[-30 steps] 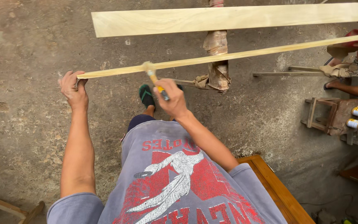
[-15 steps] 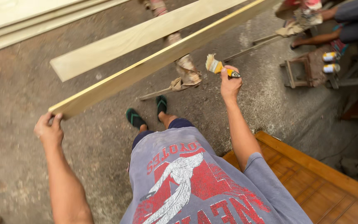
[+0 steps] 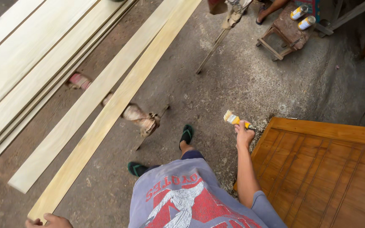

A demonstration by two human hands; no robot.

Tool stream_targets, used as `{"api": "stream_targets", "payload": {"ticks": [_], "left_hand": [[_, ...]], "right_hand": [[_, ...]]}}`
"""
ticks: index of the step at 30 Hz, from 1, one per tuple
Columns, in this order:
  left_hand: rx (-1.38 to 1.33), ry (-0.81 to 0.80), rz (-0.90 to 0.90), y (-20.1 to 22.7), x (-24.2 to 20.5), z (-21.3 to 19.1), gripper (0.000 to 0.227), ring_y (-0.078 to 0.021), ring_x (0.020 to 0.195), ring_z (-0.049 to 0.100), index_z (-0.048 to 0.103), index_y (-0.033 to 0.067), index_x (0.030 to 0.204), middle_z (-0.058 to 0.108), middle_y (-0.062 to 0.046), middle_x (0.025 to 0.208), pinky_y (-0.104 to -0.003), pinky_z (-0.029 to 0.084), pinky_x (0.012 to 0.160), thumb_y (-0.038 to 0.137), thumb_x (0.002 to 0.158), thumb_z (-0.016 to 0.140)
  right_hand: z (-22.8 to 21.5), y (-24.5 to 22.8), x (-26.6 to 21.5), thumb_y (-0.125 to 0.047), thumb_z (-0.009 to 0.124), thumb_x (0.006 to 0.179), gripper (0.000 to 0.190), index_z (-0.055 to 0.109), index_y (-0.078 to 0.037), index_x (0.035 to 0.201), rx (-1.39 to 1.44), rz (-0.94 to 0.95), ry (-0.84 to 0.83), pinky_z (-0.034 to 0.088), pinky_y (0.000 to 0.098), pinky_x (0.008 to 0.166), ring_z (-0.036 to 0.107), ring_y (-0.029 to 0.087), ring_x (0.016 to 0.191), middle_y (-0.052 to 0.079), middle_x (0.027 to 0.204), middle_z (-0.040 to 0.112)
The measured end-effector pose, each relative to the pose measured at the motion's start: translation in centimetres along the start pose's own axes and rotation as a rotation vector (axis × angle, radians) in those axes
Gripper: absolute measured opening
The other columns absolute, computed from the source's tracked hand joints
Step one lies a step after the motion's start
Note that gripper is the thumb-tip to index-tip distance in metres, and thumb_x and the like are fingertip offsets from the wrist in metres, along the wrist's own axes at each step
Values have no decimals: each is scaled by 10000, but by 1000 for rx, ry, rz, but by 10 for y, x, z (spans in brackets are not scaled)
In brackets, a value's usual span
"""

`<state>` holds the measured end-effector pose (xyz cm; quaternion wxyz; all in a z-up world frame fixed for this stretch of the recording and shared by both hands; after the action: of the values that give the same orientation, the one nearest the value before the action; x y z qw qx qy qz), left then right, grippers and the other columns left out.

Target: The person applies a light-colored finish to long wooden planks using a paintbrush. They dip the brush into a can, coat each plank, and place the finished pieces onto a stack. The work is performed in a workshop with another person visible nearby.

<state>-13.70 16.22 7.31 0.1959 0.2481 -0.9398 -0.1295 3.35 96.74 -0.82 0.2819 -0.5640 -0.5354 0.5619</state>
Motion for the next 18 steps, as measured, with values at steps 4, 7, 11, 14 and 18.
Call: {"api": "stream_targets", "payload": {"ticks": [4, 7, 11, 14, 18], "left_hand": [[-424, -374, 37, 149, -91, 84, 238, -166, 908, 678, 692, -45, 1081, 719, -111, 972, -298, 530, 859, 192, 1074, 713], [-435, -782, 22, 281, -149, 183, 362, -113, 737, 663, 781, -23, 898, 740, -70, 790, -257, 518, 745, 291, 1056, 696], [-698, -1078, 73, 448, -217, 289, 322, -102, 846, 634, 713, -16, 1167, 718, -58, 927, -253, 509, 775, 264, 1008, 696], [-874, -1222, -193, 549, -240, 360, 469, -143, 951, 685, 639, 21, 1346, 732, -60, 1097, -269, 505, 784, 252, 949, 735], [-1029, -1280, -632, 650, -249, 445, 529, -275, 1182, 654, 598, 41, 1354, 686, -82, 1283, -445, 494, 1025, 389, 962, 666]], "right_hand": [[-36, 14, 90, -237, 652, 1023, 339, 611, 27, 1231, 44, 93, 61, 626, 353, 798, 753, 241, 904, 154, 1071, 715], [-49, 19, 150, -254, 652, 1012, 356, 611, 22, 1233, 94, 113, 3, 617, 373, 822, 759, 261, 930, 154, 1098, 713], [-62, -4, 222, -234, 655, 1010, 370, 586, 26, 1264, 168, 77, -28, 607, 389, 865, 745, 271, 952, 175, 1122, 698], [-62, -24, 257, -230, 637, 1025, 368, 586, 34, 1277, 204, 75, -13, 617, 393, 887, 746, 261, 973, 177, 1136, 703], [-69, -35, 287, -217, 633, 1026, 366, 571, 30, 1288, 308, 102, 14, 612, 402, 896, 737, 267, 976, 176, 1137, 703]]}}
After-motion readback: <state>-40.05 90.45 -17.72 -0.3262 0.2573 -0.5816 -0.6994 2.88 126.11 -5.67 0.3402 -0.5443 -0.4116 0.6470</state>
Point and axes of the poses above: each hand's wrist, its own x-axis towards the middle knuckle, its own z-axis out of the palm, y = z × x, the point moved 6 cm from there along x, towards the middle knuckle
